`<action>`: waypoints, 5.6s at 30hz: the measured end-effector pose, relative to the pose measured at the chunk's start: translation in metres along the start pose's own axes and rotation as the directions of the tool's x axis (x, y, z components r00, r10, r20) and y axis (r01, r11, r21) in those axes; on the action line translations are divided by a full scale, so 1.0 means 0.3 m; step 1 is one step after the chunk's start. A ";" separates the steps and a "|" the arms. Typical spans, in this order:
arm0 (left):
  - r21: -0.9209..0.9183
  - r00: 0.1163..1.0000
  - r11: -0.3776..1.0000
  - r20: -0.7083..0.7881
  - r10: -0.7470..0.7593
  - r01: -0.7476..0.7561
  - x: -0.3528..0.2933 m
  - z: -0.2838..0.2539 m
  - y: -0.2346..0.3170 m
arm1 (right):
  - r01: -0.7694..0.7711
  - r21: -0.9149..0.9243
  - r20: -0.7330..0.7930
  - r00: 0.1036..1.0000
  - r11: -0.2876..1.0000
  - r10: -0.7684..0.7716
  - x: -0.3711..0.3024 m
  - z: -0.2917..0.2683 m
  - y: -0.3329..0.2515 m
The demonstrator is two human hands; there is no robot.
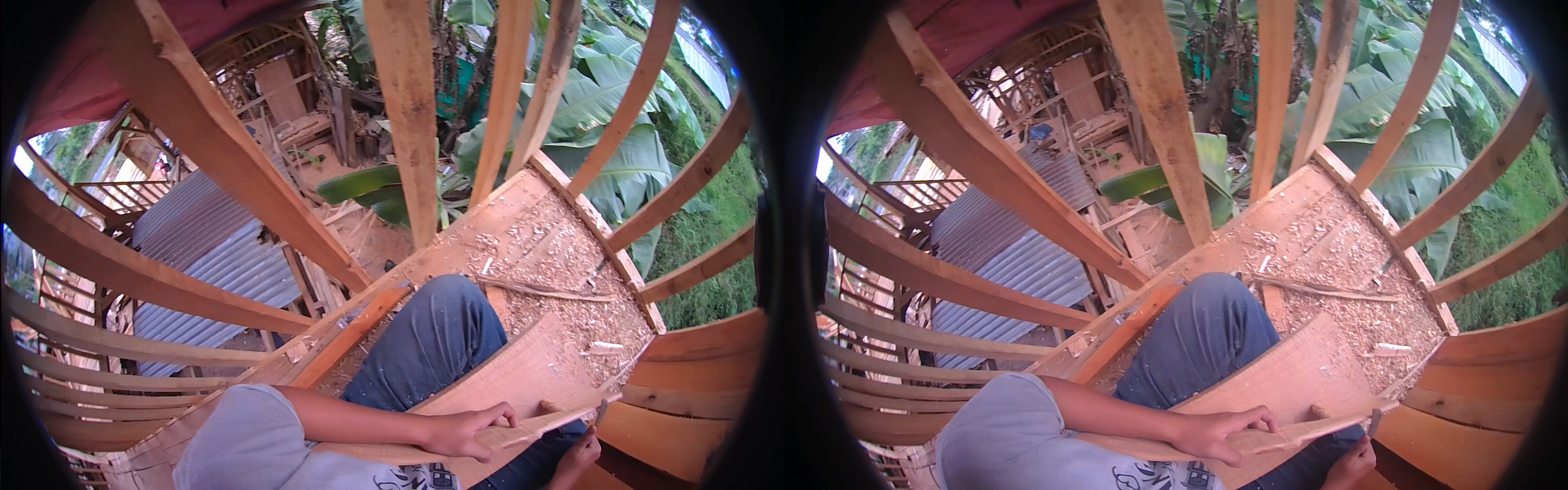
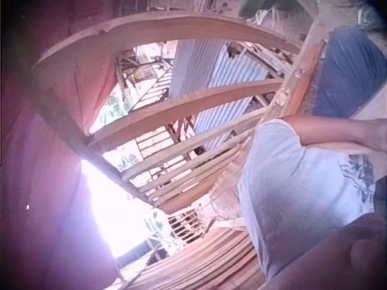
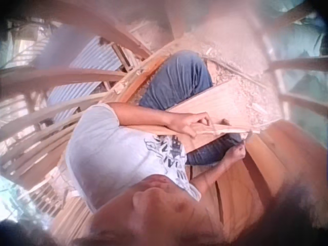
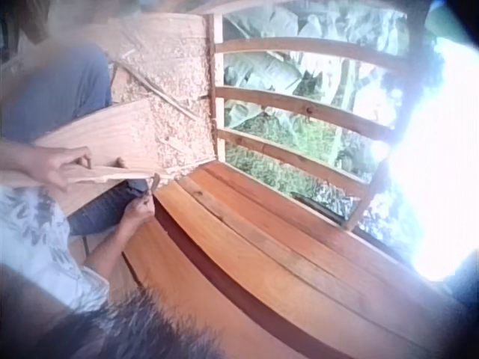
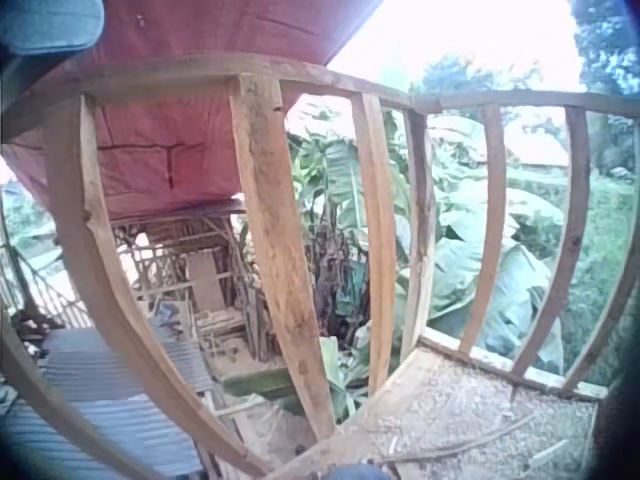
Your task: The person carves a rectangular wooden plank using a curved knife. They hold the plank on their lap and repeatedly shave off thin layers of wood, creating wood shavings that accumulate on the platform.
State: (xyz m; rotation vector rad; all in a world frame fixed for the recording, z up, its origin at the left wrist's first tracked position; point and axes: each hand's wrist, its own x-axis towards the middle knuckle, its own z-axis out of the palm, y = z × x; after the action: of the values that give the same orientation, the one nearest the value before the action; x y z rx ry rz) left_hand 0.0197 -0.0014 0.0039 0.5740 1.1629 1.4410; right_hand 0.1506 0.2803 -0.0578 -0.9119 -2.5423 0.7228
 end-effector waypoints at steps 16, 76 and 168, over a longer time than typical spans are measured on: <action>-0.134 0.997 0.988 -0.011 -0.082 0.080 0.025 -0.008 -0.016 | -0.175 -0.019 -0.025 0.984 0.984 0.175 0.096 -0.067 -0.042; -0.203 0.995 0.975 -0.024 -0.100 0.093 0.037 -0.023 -0.044 | -0.168 -0.080 0.006 0.986 0.983 0.169 0.020 -0.025 -0.103; -0.371 0.978 0.928 -0.178 -0.107 0.034 0.033 -0.071 -0.047 | -0.118 0.108 0.292 0.953 0.987 0.082 -0.030 0.018 -0.324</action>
State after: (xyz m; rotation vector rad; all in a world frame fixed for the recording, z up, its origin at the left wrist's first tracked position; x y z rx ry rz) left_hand 0.0054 -0.0011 -0.0195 0.1290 1.0161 1.6288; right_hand 0.1071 0.2080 -0.0083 -0.9598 -2.6731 1.1051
